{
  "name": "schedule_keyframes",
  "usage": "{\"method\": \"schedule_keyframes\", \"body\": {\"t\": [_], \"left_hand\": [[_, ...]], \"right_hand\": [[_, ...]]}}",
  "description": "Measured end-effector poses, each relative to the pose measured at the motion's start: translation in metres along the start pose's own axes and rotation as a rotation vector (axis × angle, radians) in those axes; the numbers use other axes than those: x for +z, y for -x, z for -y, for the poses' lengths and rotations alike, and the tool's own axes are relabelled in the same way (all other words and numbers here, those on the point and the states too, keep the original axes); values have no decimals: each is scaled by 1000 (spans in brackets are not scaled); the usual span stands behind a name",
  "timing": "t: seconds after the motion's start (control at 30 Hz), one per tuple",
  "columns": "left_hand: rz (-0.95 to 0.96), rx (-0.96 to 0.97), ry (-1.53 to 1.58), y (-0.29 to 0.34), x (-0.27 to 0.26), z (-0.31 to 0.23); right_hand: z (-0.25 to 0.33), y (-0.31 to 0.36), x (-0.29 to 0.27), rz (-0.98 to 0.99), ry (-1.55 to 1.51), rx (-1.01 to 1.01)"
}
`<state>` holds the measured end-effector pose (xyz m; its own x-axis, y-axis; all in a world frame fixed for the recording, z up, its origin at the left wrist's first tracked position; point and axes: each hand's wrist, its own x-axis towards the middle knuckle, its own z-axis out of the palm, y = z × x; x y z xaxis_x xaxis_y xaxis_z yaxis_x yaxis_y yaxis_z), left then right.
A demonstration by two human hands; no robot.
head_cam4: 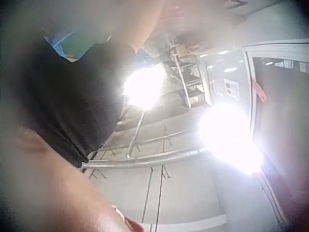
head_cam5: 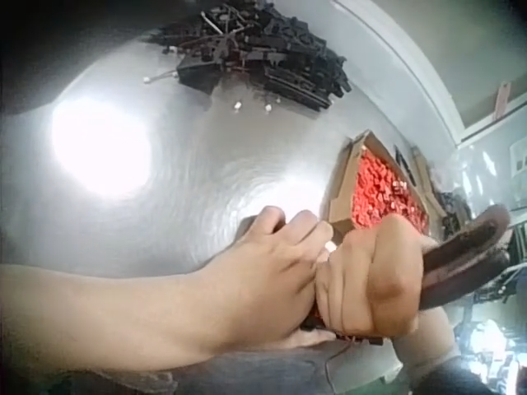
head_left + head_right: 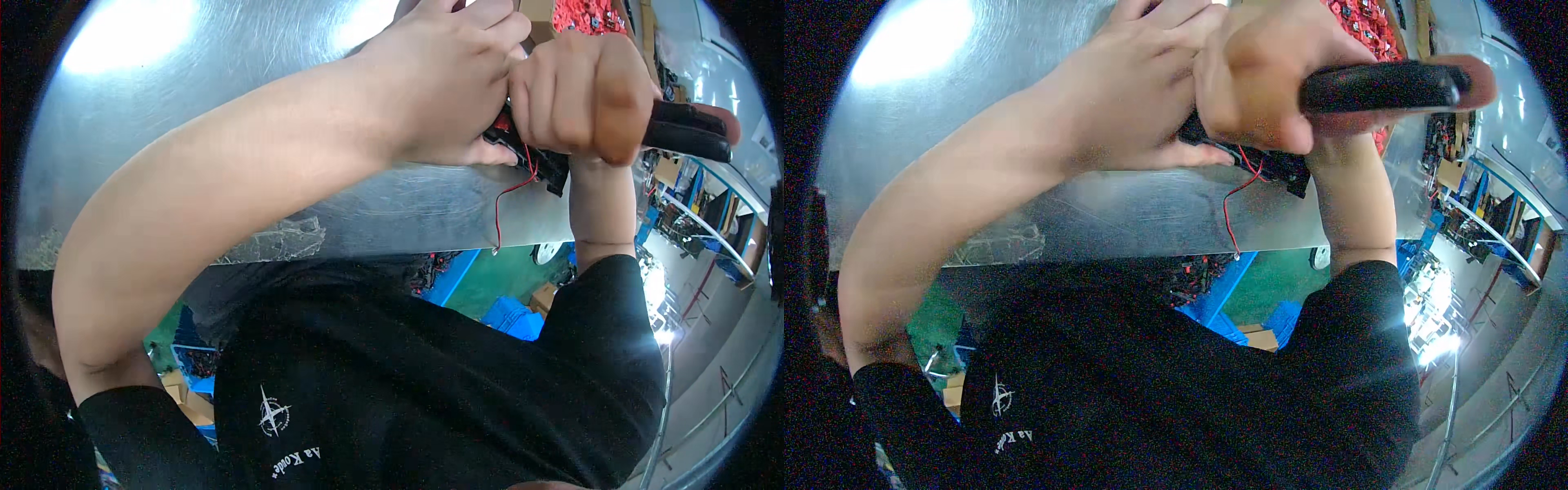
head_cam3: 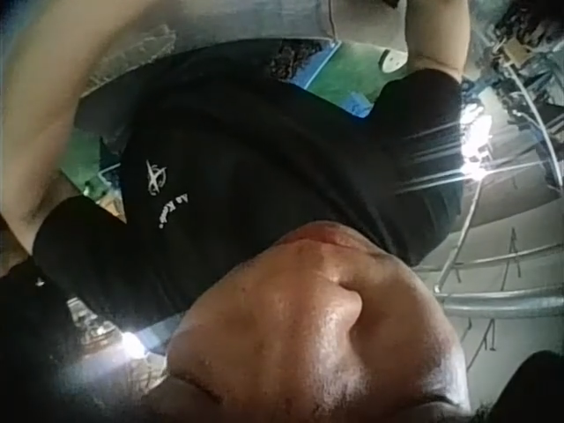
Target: Assembling electronic cooling fan units at a workbench.
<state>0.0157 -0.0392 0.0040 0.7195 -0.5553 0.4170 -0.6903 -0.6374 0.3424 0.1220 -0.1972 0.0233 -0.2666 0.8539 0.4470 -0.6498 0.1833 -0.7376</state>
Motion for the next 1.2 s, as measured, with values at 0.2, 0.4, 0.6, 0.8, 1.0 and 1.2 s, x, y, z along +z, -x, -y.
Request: {"method": "schedule_keyframes", "body": {"t": [0.2, 0.4, 0.6, 0.8, 1.0, 1.2], "left_hand": [[449, 41, -22, -19, -36, -1], [53, -8, 48, 2, -1, 7], [-47, 68, 228, -10, 0, 4], [3, 62, 212, -6, -6, 9], [49, 123, 296, -7, -1, 15], [-40, 246, 136, -2, 16, 18]], "right_hand": [[4, -20, -1, 29, -82, 47], [8, -19, 47, -718, 198, -121], [26, -12, 91, -914, 761, -282], [-14, -24, 98, -1169, 707, -454], [-4, -24, 100, -1060, 821, -396], [9, -21, 93, -1001, 1038, -444]]}}
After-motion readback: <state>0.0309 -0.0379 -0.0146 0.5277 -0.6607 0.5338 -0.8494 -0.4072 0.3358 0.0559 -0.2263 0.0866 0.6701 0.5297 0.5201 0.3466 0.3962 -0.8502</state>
